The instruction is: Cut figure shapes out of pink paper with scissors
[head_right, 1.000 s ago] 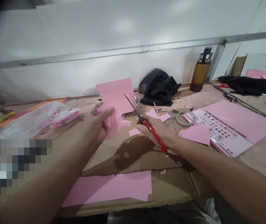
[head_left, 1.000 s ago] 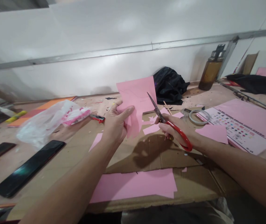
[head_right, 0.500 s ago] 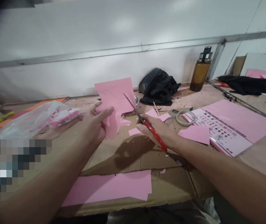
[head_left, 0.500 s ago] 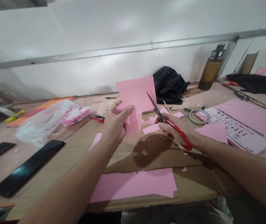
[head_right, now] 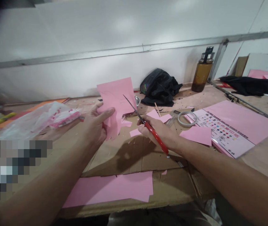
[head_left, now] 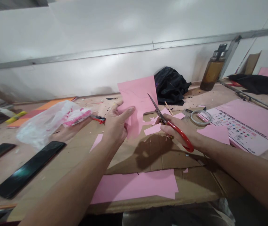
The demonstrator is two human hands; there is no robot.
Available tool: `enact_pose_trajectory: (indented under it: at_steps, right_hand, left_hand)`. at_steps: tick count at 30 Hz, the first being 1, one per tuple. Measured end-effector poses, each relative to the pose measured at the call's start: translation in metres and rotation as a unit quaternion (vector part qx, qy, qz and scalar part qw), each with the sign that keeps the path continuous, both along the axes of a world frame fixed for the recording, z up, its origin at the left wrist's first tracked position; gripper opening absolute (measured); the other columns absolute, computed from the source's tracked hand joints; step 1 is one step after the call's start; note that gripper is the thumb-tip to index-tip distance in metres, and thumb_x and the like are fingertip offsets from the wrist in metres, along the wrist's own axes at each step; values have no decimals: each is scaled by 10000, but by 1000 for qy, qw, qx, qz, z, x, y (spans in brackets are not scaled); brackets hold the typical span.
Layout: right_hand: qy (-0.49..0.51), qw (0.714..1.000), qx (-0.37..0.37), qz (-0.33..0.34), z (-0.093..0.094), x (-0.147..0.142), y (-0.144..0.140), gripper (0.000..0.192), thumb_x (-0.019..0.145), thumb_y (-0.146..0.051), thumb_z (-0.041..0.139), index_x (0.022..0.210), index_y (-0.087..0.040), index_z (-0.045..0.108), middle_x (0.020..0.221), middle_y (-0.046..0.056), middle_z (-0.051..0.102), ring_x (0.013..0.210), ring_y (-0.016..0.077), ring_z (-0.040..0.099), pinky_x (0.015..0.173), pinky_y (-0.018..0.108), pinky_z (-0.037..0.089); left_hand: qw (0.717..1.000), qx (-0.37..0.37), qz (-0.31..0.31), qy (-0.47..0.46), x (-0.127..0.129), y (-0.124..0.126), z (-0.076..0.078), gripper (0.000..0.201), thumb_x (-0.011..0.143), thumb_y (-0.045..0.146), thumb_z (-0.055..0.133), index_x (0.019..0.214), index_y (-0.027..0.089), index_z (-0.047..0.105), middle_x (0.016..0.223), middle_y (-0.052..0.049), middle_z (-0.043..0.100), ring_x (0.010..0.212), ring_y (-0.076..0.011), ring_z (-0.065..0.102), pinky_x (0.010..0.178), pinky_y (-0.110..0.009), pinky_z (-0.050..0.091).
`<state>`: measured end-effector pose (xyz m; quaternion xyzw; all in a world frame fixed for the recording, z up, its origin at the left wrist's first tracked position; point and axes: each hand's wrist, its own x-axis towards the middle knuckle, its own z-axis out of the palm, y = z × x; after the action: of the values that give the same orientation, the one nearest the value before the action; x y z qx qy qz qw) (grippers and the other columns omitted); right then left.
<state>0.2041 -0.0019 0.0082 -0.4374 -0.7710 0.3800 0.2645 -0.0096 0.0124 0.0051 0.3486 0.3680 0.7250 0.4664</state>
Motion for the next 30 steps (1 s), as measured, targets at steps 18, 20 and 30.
enact_pose_trajectory:
  at_steps: [18,20,30]
  right_hand:
    - [46,999,-12,16,-12,4,5,206,924,-383,509,970,-190,567,719,-15,516,673,161,502,652,305,389]
    - [47,999,-11,15,-11,3,4,200,919,-381,511,959,-191,561,740,-10,522,680,159,502,651,303,389]
    - [15,1000,-2,6,-6,4,0,215,913,-387,495,948,-185,558,799,17,576,709,168,523,672,315,394]
  left_hand:
    - [999,-11,27,14,1,-2,2,449,524,126,896,871,228,630,745,28,739,739,-163,722,703,-254,577]
    - [999,-9,27,17,1,-1,1,455,525,124,897,877,227,627,751,27,735,749,-162,723,713,-255,574]
    - [999,-9,31,4,0,0,0,488,496,128,911,887,212,633,767,21,747,709,-150,705,702,-258,574]
